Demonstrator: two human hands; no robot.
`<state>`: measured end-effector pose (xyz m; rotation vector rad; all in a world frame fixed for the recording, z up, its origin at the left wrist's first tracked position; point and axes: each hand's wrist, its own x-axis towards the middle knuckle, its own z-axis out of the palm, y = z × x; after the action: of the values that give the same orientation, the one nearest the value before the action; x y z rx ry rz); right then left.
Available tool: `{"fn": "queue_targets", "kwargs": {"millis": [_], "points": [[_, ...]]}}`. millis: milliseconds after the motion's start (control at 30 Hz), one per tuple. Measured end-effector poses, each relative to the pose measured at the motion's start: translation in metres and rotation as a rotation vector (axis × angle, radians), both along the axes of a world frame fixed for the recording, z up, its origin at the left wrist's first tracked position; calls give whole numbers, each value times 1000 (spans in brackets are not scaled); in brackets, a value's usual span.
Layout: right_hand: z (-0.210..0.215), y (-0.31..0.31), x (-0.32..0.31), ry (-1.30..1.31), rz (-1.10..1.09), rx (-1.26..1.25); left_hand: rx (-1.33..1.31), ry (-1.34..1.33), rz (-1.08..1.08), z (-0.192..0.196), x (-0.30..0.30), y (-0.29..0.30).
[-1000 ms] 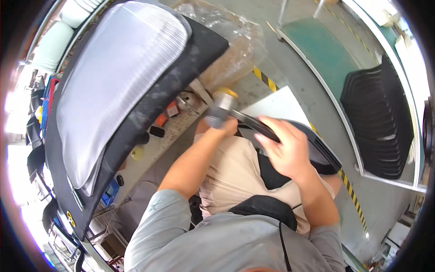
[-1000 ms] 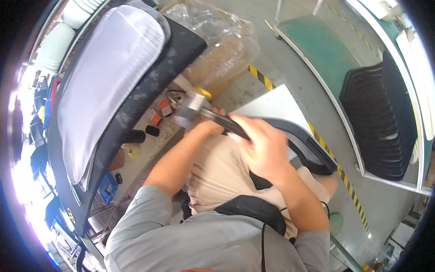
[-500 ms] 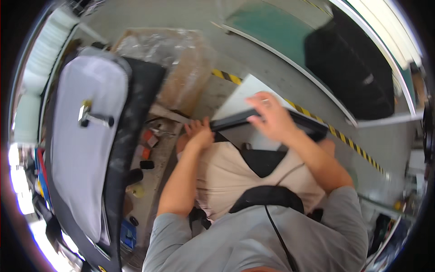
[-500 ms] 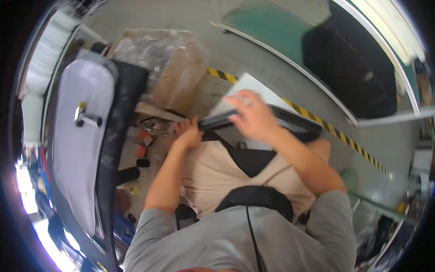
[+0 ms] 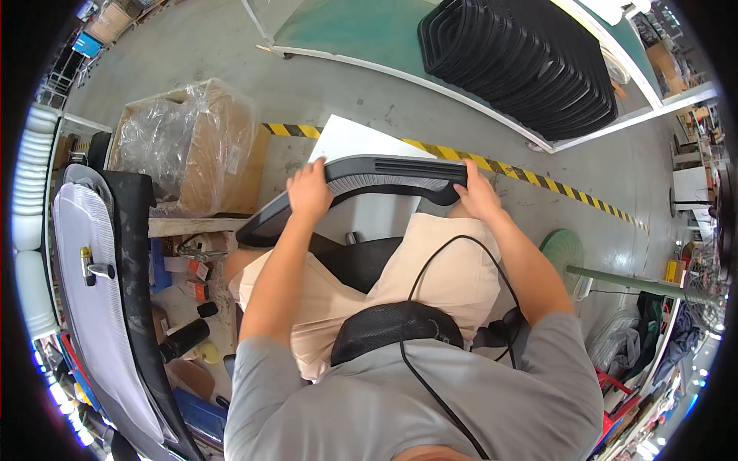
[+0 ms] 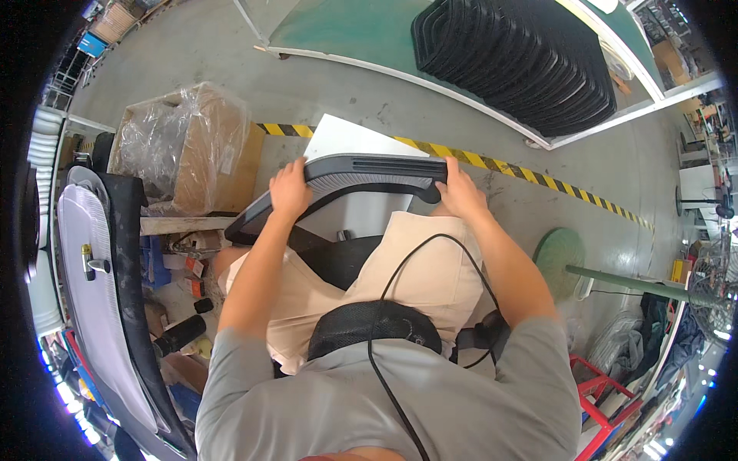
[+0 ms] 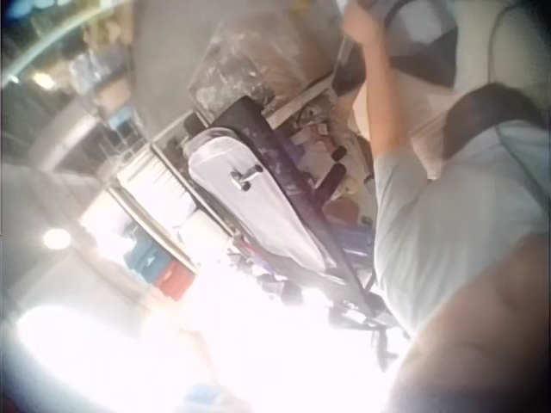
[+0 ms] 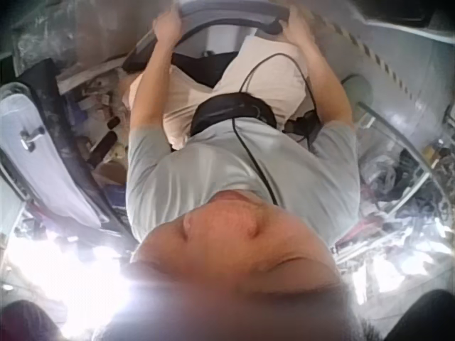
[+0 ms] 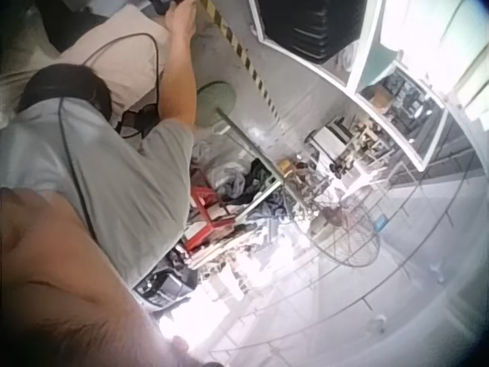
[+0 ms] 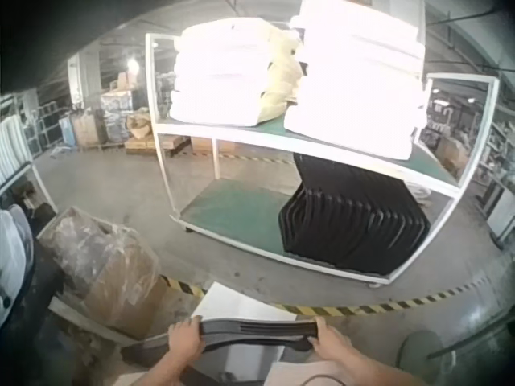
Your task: The recorder is assembling the backrest of an office chair by fitting a mesh panel into a plastic frame and using a mallet to secure the edges.
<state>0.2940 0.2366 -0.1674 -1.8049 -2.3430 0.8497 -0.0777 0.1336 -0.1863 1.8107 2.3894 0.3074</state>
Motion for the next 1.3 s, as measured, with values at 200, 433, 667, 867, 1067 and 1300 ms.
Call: {"fn": "queue_targets", "kwargs": {"millis": [200, 433, 667, 867, 1067, 1300], "points": [[66, 8, 2, 324, 70, 301, 220, -274, 119, 42, -2, 29], [155, -19, -46, 629, 231, 596, 340, -770, 74, 64, -45, 2], [141, -53, -153, 484, 386, 816, 713, -675, 69, 89, 18, -12], [118, -80, -210, 399, 602, 624, 713, -877, -38, 47, -48, -45], [125, -26, -134, -48, 738, 225, 514, -444, 47, 85, -91, -87], [102, -2, -74, 76, 639, 410, 167, -3, -263, 136, -23, -64]]}}
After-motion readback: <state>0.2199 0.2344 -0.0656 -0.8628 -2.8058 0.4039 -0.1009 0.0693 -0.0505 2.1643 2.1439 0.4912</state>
